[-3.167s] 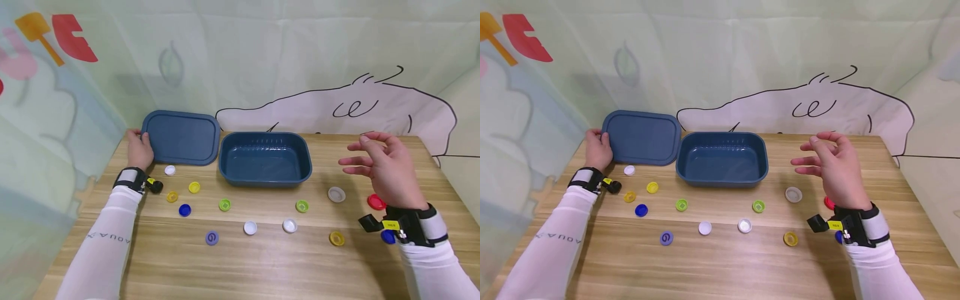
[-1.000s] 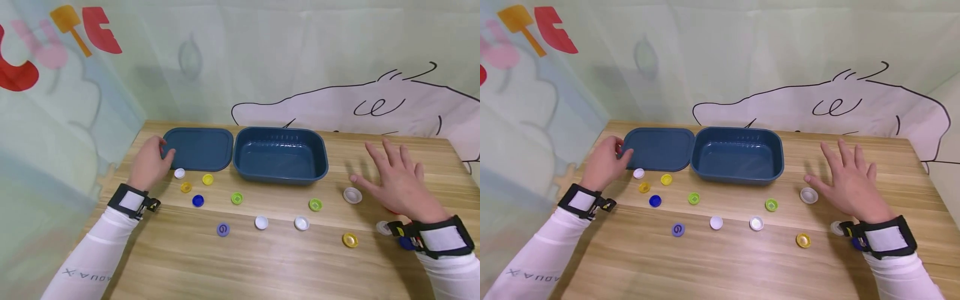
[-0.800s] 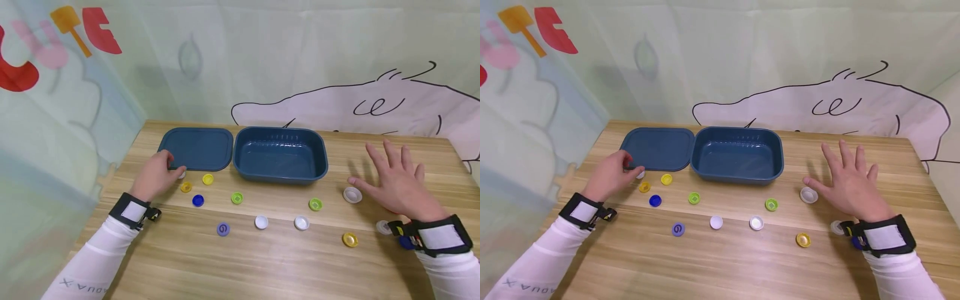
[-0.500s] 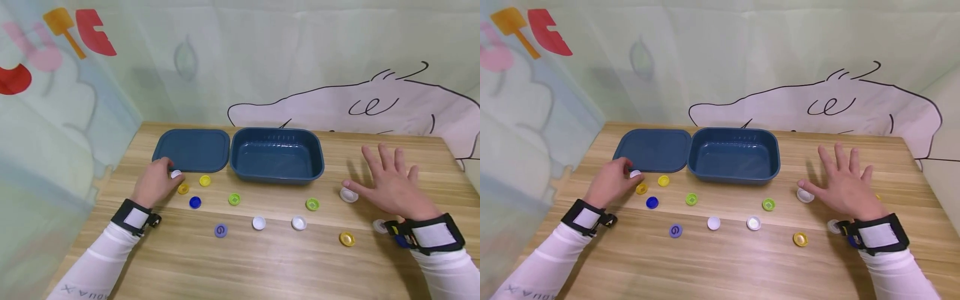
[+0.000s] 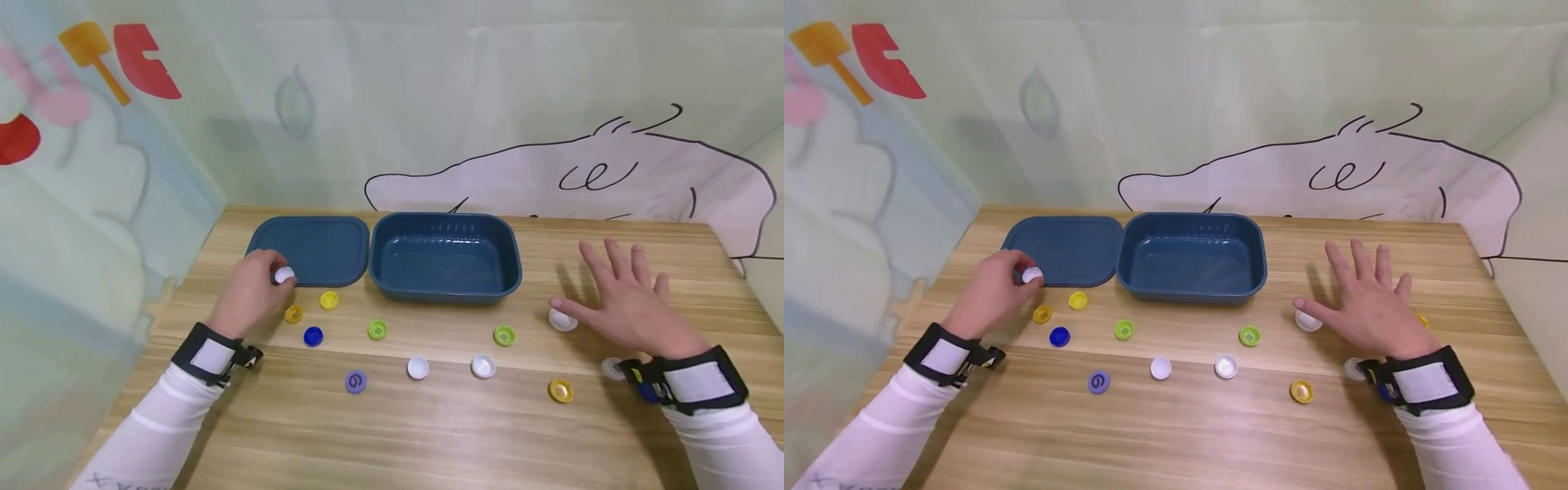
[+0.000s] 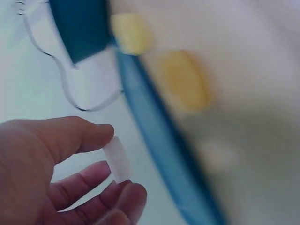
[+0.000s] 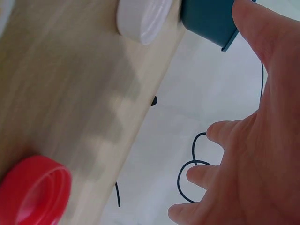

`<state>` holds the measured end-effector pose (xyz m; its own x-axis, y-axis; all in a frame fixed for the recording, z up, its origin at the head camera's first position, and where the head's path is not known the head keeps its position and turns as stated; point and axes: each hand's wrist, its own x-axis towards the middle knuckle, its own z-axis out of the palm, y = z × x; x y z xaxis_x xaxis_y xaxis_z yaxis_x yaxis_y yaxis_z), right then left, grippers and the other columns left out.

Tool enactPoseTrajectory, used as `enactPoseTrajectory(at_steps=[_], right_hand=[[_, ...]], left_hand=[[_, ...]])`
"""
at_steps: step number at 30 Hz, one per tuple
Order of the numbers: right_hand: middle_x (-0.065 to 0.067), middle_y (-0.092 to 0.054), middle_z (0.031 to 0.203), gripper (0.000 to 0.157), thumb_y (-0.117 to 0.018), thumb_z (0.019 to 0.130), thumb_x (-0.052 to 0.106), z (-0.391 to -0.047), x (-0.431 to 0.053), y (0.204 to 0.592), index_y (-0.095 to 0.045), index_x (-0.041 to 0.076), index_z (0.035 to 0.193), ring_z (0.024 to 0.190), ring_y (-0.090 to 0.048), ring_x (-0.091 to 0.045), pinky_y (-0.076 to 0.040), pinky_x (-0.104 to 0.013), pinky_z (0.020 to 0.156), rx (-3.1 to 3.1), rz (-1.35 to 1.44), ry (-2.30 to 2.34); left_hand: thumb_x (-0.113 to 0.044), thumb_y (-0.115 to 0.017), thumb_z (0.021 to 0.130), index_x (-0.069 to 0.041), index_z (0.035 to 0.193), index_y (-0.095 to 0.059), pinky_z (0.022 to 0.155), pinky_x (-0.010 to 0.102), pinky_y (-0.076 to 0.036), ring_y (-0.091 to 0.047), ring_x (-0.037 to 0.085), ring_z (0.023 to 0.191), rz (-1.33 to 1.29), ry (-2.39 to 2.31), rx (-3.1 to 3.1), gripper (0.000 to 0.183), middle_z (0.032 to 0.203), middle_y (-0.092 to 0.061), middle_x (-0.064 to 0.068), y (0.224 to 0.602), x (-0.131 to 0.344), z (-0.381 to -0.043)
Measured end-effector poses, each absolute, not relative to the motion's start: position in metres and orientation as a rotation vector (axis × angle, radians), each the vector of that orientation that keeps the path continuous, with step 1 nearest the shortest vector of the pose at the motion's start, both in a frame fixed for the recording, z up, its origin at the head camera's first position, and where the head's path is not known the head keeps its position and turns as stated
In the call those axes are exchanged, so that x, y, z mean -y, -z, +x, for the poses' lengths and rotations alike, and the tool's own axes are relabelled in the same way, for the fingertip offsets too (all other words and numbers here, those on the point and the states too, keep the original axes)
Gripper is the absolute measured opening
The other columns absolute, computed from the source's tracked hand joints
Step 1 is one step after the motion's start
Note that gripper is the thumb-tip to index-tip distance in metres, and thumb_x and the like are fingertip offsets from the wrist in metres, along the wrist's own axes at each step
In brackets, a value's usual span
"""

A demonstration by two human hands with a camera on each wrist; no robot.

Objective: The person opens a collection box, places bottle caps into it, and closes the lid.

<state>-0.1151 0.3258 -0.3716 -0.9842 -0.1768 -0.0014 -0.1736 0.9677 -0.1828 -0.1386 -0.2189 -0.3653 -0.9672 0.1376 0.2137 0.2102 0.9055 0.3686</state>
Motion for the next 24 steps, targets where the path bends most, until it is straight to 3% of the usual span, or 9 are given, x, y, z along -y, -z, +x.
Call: enactPoseTrajectory(at_steps=[6, 12, 18, 24], right_hand=[[-0.014, 0.018, 0.149, 0.098, -0.048, 0.075, 0.071, -0.115, -0.319, 0.367, 0.004, 0.025, 0.144, 0.124, 0.031, -0.036, 0.008, -0.079, 0.083, -3.106, -0.291, 0.297], [-0.017, 0.013, 0.149, 0.098, -0.048, 0.074, 0.072, -0.116, -0.312, 0.363, 0.002, 0.025, 0.145, 0.126, 0.028, -0.038, 0.005, -0.080, 0.083, -3.117, -0.308, 0.297], [-0.018, 0.009, 0.150, 0.097, -0.047, 0.074, 0.073, -0.116, -0.308, 0.360, 0.000, 0.026, 0.145, 0.127, 0.026, -0.039, 0.001, -0.081, 0.083, -3.129, -0.316, 0.301], [-0.017, 0.011, 0.150, 0.098, -0.046, 0.074, 0.074, -0.114, -0.306, 0.357, 0.000, 0.026, 0.145, 0.127, 0.026, -0.038, 0.000, -0.081, 0.083, -3.125, -0.302, 0.301]], left_hand=[[-0.027, -0.066, 0.080, -0.013, 0.099, -0.057, 0.057, 0.030, -0.044, -0.045, 0.015, 0.072, -0.449, 0.643, 2.825, 0.025, 0.089, -0.051, -0.001, 0.327, 0.173, -0.148], [-0.024, -0.065, 0.081, -0.014, 0.100, -0.057, 0.062, 0.027, -0.044, -0.046, 0.013, 0.076, -0.704, 0.706, 2.758, 0.023, 0.090, -0.050, -0.002, 0.309, 0.117, -0.169], [-0.023, -0.064, 0.082, -0.012, 0.107, -0.056, 0.072, 0.026, -0.047, -0.047, 0.012, 0.083, -0.814, 0.702, 2.893, 0.028, 0.099, -0.050, 0.000, 0.315, 0.066, -0.193], [-0.021, -0.063, 0.082, -0.014, 0.107, -0.056, 0.077, 0.027, -0.047, -0.047, 0.011, 0.085, -0.898, 0.407, 3.083, 0.027, 0.100, -0.050, -0.001, 0.339, 0.033, -0.216]])
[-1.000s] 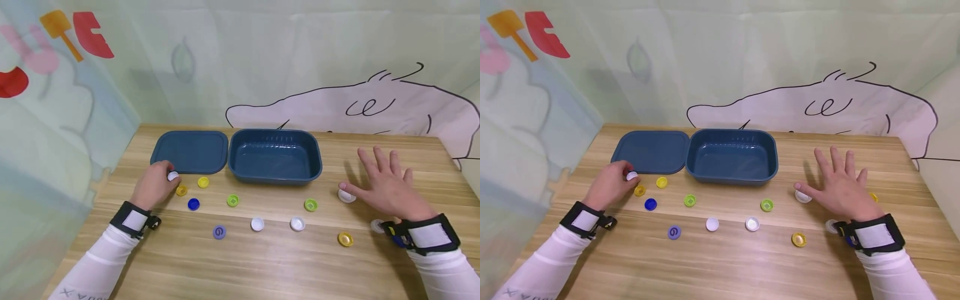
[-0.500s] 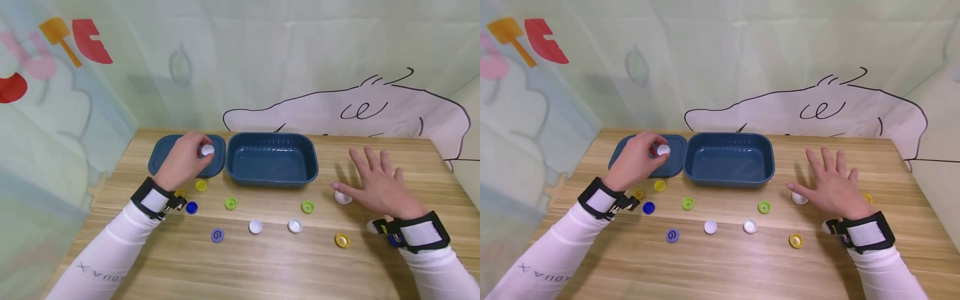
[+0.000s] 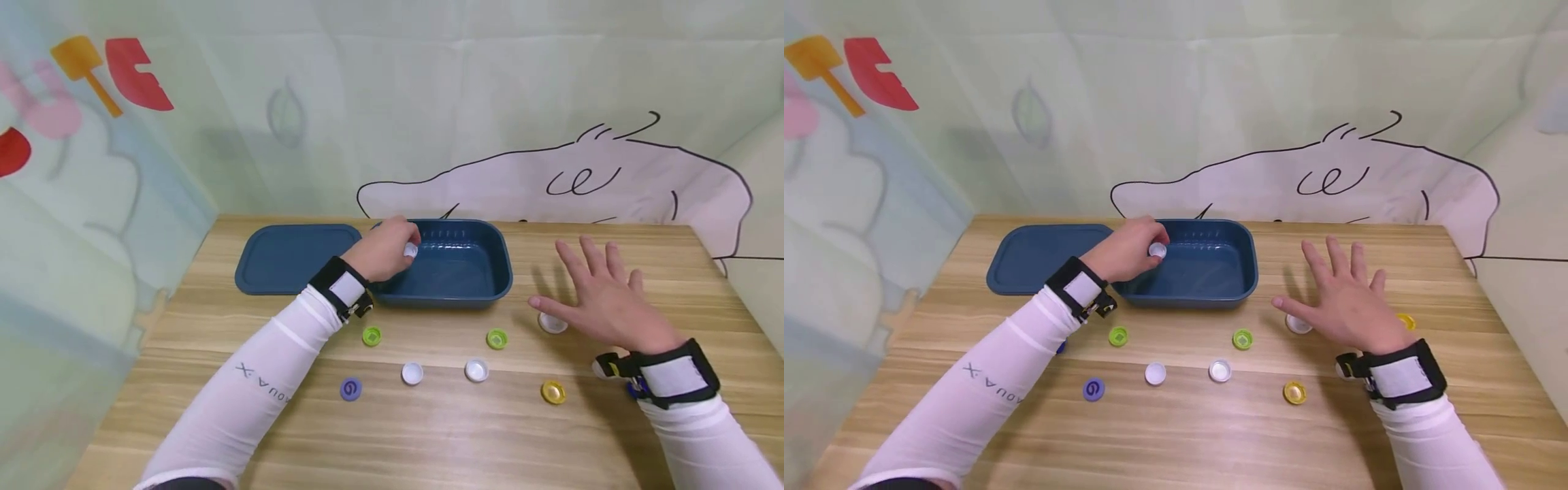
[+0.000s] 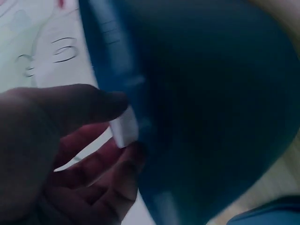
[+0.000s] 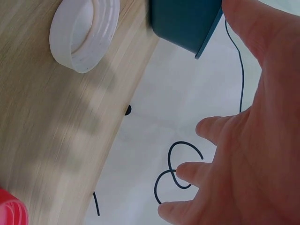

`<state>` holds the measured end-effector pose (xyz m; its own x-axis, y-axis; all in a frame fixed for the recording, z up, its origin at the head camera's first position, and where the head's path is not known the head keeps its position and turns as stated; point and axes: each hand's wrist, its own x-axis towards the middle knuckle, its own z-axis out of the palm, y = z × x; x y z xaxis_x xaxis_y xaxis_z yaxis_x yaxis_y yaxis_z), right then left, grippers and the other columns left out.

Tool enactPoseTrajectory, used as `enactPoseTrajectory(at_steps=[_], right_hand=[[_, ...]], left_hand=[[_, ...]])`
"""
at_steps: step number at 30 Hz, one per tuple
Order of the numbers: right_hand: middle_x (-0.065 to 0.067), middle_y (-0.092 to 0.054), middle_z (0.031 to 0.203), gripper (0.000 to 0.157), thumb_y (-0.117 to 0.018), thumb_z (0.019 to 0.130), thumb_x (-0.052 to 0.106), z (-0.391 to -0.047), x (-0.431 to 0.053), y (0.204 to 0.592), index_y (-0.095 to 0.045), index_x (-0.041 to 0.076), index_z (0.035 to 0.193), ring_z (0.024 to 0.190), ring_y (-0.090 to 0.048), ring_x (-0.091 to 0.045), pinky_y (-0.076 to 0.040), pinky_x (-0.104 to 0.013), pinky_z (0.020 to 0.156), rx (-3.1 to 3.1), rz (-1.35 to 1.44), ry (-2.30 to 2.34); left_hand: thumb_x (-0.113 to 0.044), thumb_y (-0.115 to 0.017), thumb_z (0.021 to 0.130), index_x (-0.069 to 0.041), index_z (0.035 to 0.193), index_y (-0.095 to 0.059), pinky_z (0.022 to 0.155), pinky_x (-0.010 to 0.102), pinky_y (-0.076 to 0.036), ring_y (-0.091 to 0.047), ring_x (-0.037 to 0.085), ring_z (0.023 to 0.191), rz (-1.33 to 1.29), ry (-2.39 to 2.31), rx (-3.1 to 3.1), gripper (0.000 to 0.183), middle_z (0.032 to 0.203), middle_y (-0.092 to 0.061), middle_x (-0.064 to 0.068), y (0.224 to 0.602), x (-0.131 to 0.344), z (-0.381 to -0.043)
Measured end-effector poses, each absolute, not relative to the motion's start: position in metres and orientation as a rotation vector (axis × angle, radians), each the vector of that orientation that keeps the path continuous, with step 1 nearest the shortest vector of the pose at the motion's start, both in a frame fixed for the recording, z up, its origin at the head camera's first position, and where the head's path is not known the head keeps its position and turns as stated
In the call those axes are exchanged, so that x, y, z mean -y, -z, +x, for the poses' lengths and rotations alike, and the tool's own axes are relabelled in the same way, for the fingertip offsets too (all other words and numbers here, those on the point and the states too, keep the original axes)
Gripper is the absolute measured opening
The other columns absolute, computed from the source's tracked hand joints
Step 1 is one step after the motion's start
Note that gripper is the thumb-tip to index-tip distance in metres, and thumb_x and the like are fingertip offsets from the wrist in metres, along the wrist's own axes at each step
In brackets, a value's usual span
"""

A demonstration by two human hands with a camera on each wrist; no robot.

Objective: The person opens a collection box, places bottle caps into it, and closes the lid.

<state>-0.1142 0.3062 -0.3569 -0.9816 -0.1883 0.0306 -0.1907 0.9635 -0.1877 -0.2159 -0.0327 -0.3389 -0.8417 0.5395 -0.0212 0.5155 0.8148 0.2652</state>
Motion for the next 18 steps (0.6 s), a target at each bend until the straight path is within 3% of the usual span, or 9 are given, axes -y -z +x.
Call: enactPoseTrajectory(at_steps=[8, 18], right_hand=[[-0.021, 0.009, 0.149, 0.099, -0.046, 0.073, 0.074, -0.116, -0.304, 0.358, 0.000, 0.024, 0.145, 0.127, 0.026, -0.040, 0.001, -0.081, 0.083, 3.113, 0.298, -0.292], [-0.020, 0.009, 0.150, 0.099, -0.045, 0.073, 0.075, -0.117, -0.305, 0.357, 0.000, 0.024, 0.145, 0.127, 0.027, -0.039, 0.001, -0.080, 0.084, 3.113, 0.295, -0.276]], left_hand=[[-0.026, -0.063, 0.083, -0.014, 0.112, -0.055, 0.087, 0.031, -0.044, -0.047, 0.013, 0.095, 0.901, -0.211, -2.803, 0.032, 0.107, -0.052, 0.002, 0.353, 0.022, -0.222], [-0.033, -0.060, 0.085, -0.017, 0.121, -0.050, 0.088, 0.028, -0.044, -0.047, 0.008, 0.100, 0.924, -0.428, -2.979, 0.041, 0.117, -0.051, -0.001, 0.323, 0.052, -0.205]])
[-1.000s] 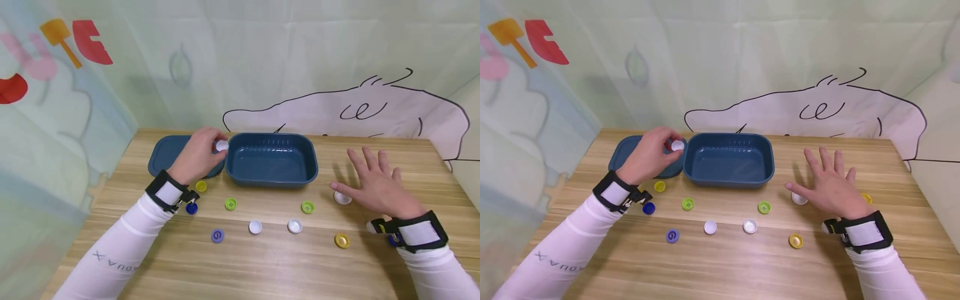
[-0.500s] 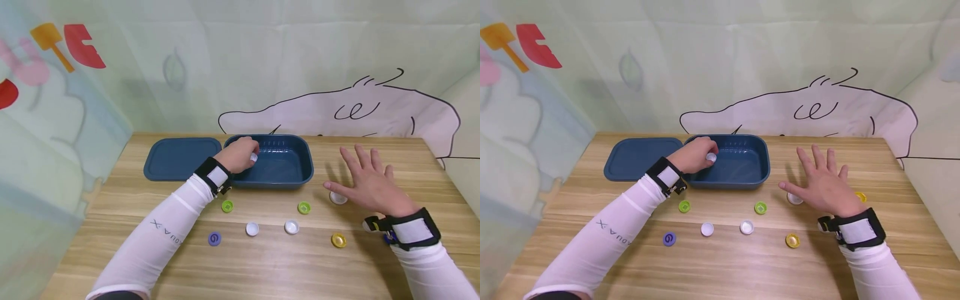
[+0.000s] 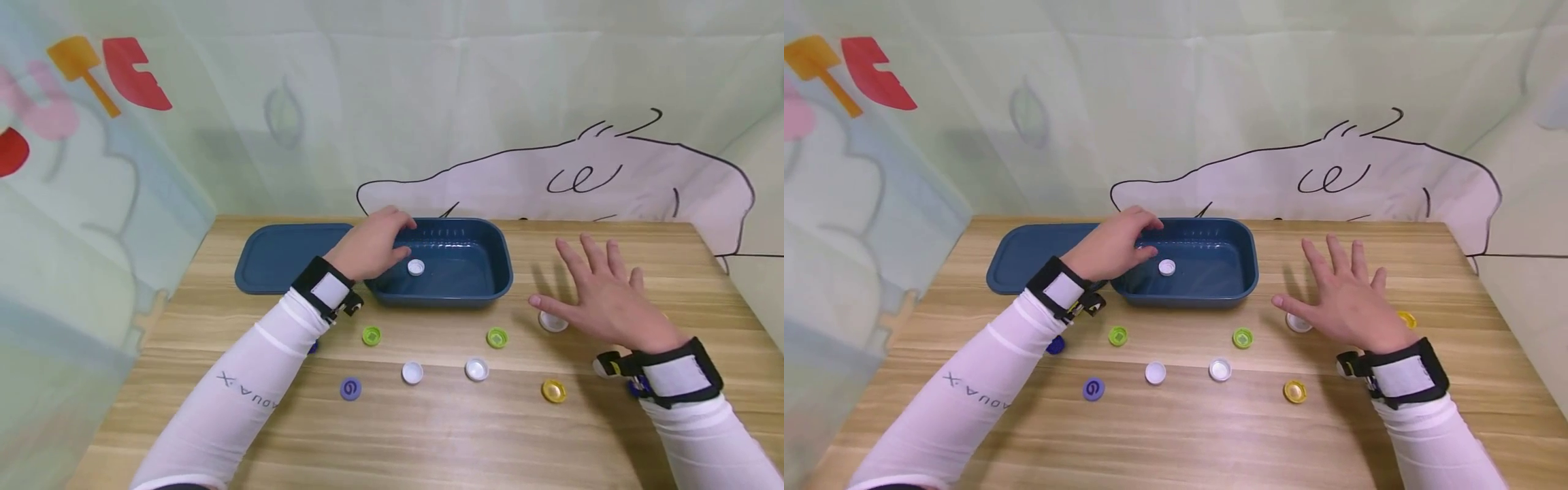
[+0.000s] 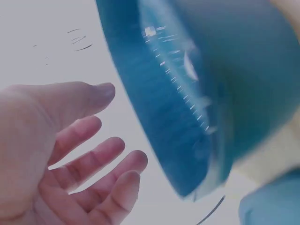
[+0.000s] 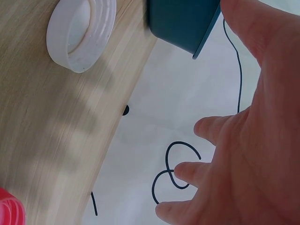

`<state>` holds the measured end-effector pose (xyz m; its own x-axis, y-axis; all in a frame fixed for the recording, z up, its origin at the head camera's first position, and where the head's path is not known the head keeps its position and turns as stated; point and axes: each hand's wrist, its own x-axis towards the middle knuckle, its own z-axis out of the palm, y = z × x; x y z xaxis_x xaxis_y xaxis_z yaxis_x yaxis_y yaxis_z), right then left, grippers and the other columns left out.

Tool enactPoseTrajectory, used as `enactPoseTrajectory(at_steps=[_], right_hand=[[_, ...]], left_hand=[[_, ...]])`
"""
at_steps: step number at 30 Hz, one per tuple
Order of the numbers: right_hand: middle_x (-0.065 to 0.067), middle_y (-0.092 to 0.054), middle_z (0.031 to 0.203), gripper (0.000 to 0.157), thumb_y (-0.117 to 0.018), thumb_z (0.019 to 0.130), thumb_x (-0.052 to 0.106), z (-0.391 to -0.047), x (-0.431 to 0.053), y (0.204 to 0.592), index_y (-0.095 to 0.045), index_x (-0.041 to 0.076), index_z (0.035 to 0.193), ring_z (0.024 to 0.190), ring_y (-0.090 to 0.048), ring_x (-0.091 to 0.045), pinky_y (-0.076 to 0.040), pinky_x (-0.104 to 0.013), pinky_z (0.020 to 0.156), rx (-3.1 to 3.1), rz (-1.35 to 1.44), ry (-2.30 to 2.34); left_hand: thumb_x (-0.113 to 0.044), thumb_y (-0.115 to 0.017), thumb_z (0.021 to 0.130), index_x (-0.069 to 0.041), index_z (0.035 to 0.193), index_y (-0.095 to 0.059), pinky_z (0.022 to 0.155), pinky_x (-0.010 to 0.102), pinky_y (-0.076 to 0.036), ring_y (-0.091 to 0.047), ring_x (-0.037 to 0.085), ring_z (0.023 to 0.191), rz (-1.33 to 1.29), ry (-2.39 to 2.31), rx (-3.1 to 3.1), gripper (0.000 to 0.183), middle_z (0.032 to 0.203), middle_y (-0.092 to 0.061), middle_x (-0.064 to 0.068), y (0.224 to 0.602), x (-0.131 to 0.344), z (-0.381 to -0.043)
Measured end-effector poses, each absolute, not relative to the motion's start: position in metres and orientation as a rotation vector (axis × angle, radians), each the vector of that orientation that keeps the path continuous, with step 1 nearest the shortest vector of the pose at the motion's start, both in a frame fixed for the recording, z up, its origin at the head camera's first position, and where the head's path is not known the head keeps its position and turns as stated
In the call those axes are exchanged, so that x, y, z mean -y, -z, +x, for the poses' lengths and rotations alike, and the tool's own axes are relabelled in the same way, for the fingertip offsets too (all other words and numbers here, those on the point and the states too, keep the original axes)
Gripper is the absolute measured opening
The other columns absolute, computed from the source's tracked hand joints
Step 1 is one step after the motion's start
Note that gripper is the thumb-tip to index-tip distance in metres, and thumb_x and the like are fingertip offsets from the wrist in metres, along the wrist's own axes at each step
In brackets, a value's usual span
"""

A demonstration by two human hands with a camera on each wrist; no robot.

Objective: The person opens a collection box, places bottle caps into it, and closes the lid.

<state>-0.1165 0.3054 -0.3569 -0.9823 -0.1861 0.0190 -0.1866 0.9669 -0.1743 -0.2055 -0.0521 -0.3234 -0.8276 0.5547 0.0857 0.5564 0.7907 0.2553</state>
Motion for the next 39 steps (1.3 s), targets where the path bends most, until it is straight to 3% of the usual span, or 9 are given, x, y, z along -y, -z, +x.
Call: enactPoseTrajectory(at_steps=[8, 16, 27, 32, 39], right_hand=[[-0.020, 0.009, 0.149, 0.099, -0.047, 0.073, 0.074, -0.116, -0.307, 0.354, 0.001, 0.024, 0.145, 0.127, 0.026, -0.040, 0.000, -0.081, 0.083, 3.111, 0.296, -0.274], [-0.018, 0.011, 0.150, 0.099, -0.048, 0.074, 0.073, -0.112, -0.310, 0.352, 0.000, 0.023, 0.145, 0.127, 0.025, -0.041, 0.001, -0.080, 0.084, 3.107, 0.283, -0.270], [-0.017, 0.013, 0.150, 0.098, -0.048, 0.074, 0.072, -0.111, -0.311, 0.355, 0.001, 0.024, 0.145, 0.126, 0.027, -0.039, 0.003, -0.080, 0.083, 3.115, 0.297, -0.296], [-0.017, 0.014, 0.149, 0.099, -0.047, 0.074, 0.073, -0.111, -0.310, 0.357, 0.002, 0.024, 0.145, 0.126, 0.029, -0.038, 0.004, -0.080, 0.083, 3.123, 0.301, -0.296], [-0.020, 0.010, 0.149, 0.099, -0.048, 0.074, 0.073, -0.111, -0.309, 0.360, 0.002, 0.025, 0.144, 0.126, 0.028, -0.039, 0.003, -0.080, 0.084, 3.122, 0.303, -0.305]], left_hand=[[-0.032, -0.062, 0.084, -0.016, 0.118, -0.050, 0.078, 0.031, -0.046, -0.048, 0.010, 0.093, -0.833, 0.537, 2.819, 0.039, 0.111, -0.050, -0.002, 0.303, 0.108, -0.180], [-0.030, -0.068, 0.079, -0.015, 0.105, -0.055, 0.071, 0.032, -0.046, -0.047, 0.013, 0.083, -0.654, 0.531, 2.940, 0.033, 0.095, -0.049, -0.003, 0.322, 0.150, -0.157], [-0.032, -0.073, 0.072, -0.006, 0.109, -0.058, 0.075, 0.037, -0.048, -0.051, 0.018, 0.085, -0.627, 0.531, 3.087, 0.047, 0.099, -0.056, 0.007, 0.364, 0.170, -0.141], [-0.030, -0.073, 0.071, -0.007, 0.103, -0.061, 0.066, 0.032, -0.047, -0.048, 0.016, 0.076, -0.672, 0.537, 3.098, 0.041, 0.089, -0.054, 0.004, 0.376, 0.170, -0.141], [-0.028, -0.071, 0.073, -0.010, 0.096, -0.063, 0.066, 0.031, -0.046, -0.048, 0.015, 0.074, -0.689, 0.524, 3.098, 0.030, 0.085, -0.055, 0.001, 0.385, 0.170, -0.138]])
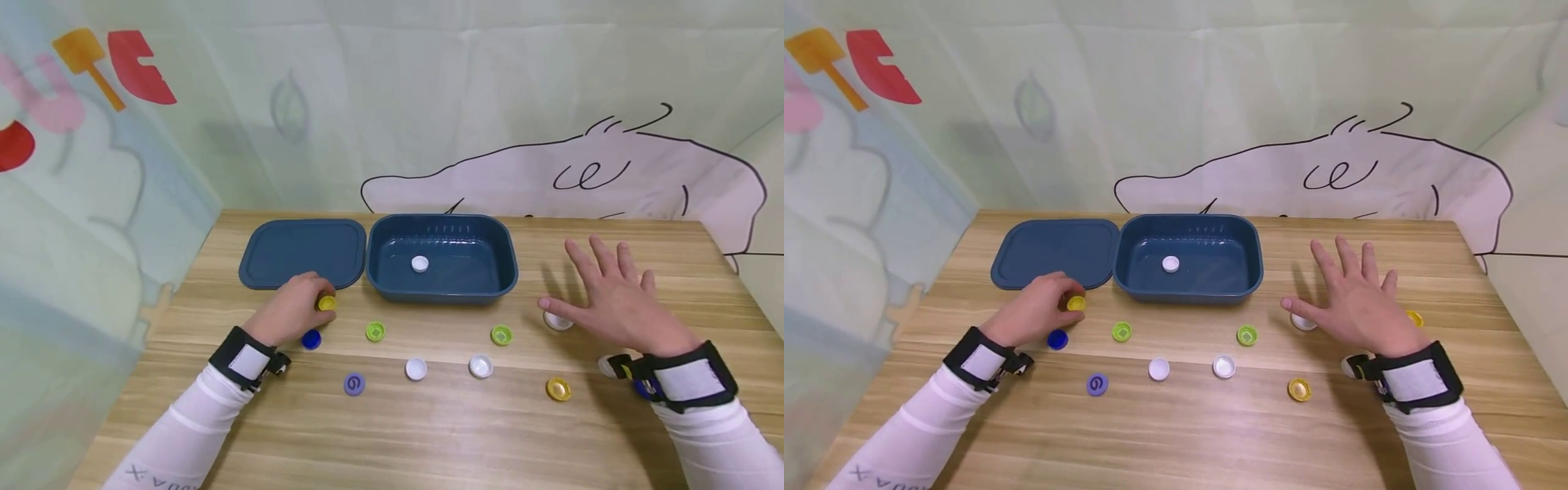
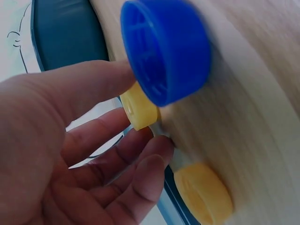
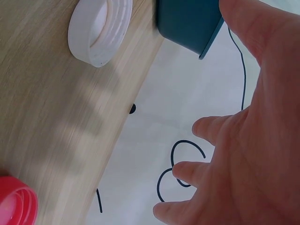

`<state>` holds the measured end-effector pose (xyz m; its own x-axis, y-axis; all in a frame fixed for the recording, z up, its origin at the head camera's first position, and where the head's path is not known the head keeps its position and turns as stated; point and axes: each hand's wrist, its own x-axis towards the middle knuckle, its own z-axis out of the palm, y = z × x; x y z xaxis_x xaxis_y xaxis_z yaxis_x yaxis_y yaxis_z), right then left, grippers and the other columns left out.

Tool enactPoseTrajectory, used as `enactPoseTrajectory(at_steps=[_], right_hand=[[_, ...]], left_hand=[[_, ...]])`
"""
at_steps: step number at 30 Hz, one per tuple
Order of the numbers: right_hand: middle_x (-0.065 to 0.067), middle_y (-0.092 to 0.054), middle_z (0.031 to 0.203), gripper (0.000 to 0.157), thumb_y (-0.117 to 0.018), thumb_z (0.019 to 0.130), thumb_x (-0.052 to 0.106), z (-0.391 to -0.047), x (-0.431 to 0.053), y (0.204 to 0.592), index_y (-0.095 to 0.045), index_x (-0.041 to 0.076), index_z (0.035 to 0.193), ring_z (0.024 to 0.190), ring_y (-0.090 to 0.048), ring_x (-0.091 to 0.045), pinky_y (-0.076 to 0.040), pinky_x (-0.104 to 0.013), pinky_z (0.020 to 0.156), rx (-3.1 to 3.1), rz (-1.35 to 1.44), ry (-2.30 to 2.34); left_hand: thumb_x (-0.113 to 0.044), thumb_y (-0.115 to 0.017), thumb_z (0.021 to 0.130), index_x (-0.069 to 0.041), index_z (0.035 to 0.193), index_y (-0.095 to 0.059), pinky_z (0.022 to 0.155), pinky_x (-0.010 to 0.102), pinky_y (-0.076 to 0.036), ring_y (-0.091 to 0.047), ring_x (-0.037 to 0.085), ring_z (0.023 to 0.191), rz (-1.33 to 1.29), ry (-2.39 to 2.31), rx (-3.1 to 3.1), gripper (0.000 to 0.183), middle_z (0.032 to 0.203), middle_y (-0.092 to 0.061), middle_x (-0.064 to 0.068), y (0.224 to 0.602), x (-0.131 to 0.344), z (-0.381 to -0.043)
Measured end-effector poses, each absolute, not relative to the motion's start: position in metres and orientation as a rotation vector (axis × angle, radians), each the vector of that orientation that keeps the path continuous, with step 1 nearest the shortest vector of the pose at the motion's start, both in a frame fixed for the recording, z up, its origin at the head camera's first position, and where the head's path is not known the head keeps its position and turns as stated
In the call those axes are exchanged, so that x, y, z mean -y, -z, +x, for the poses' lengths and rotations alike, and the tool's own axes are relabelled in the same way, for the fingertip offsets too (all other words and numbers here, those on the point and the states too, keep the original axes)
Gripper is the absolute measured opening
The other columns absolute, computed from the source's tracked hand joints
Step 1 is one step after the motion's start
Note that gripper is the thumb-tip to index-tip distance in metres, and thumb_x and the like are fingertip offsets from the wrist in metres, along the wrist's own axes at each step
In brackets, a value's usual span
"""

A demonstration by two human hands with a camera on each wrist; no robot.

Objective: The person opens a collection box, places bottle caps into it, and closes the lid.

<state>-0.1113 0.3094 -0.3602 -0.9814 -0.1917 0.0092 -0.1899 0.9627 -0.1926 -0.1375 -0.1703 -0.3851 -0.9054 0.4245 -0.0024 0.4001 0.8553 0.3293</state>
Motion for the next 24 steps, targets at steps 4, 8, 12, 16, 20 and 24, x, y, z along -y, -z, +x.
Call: enactPoseTrajectory(at_steps=[4, 8, 12, 16, 20, 24], right_hand=[[-0.020, 0.010, 0.149, 0.099, -0.048, 0.074, 0.072, -0.111, -0.310, 0.362, 0.002, 0.024, 0.145, 0.126, 0.028, -0.039, 0.002, -0.080, 0.084, -3.102, -0.303, 0.304], [-0.020, 0.009, 0.149, 0.099, -0.047, 0.074, 0.073, -0.110, -0.311, 0.363, 0.002, 0.024, 0.145, 0.126, 0.027, -0.040, 0.000, -0.081, 0.083, -3.099, -0.300, 0.294], [-0.020, 0.008, 0.149, 0.099, -0.047, 0.073, 0.074, -0.110, -0.311, 0.363, 0.002, 0.024, 0.145, 0.126, 0.027, -0.040, -0.001, -0.081, 0.082, -3.096, -0.295, 0.290], [-0.020, 0.010, 0.149, 0.099, -0.047, 0.074, 0.073, -0.110, -0.310, 0.361, 0.002, 0.024, 0.145, 0.126, 0.028, -0.040, 0.001, -0.081, 0.083, -3.095, -0.300, 0.295], [-0.019, 0.010, 0.150, 0.099, -0.047, 0.074, 0.073, -0.110, -0.310, 0.359, 0.002, 0.024, 0.145, 0.126, 0.027, -0.040, 0.001, -0.081, 0.083, -3.102, -0.302, 0.305], [-0.020, 0.009, 0.150, 0.099, -0.048, 0.073, 0.073, -0.111, -0.310, 0.358, 0.002, 0.025, 0.145, 0.126, 0.027, -0.040, 0.000, -0.081, 0.082, -3.111, -0.296, 0.309]], left_hand=[[-0.029, -0.071, 0.074, -0.011, 0.094, -0.064, 0.065, 0.031, -0.046, -0.048, 0.015, 0.074, 0.665, -0.486, -2.953, 0.028, 0.084, -0.055, 0.001, 0.385, 0.170, -0.136], [-0.029, -0.071, 0.075, -0.011, 0.095, -0.063, 0.064, 0.030, -0.046, -0.048, 0.014, 0.073, 0.667, -0.500, -2.965, 0.027, 0.084, -0.054, 0.000, 0.380, 0.171, -0.135], [-0.026, -0.070, 0.076, -0.011, 0.096, -0.063, 0.063, 0.029, -0.046, -0.049, 0.014, 0.074, 0.698, -0.538, -3.012, 0.026, 0.085, -0.053, -0.001, 0.364, 0.168, -0.135], [-0.031, -0.069, 0.078, -0.013, 0.100, -0.061, 0.065, 0.028, -0.046, -0.048, 0.012, 0.075, 0.745, -0.507, -3.043, 0.030, 0.088, -0.052, -0.003, 0.342, 0.156, -0.139], [-0.036, -0.066, 0.080, -0.015, 0.104, -0.060, 0.066, 0.027, -0.045, -0.046, 0.011, 0.076, 0.821, -0.468, -3.032, 0.033, 0.091, -0.051, -0.005, 0.323, 0.133, -0.148], [-0.036, -0.065, 0.081, -0.015, 0.107, -0.059, 0.069, 0.027, -0.046, -0.047, 0.010, 0.079, 0.923, -0.435, -2.989, 0.033, 0.095, -0.051, -0.004, 0.312, 0.105, -0.161]])
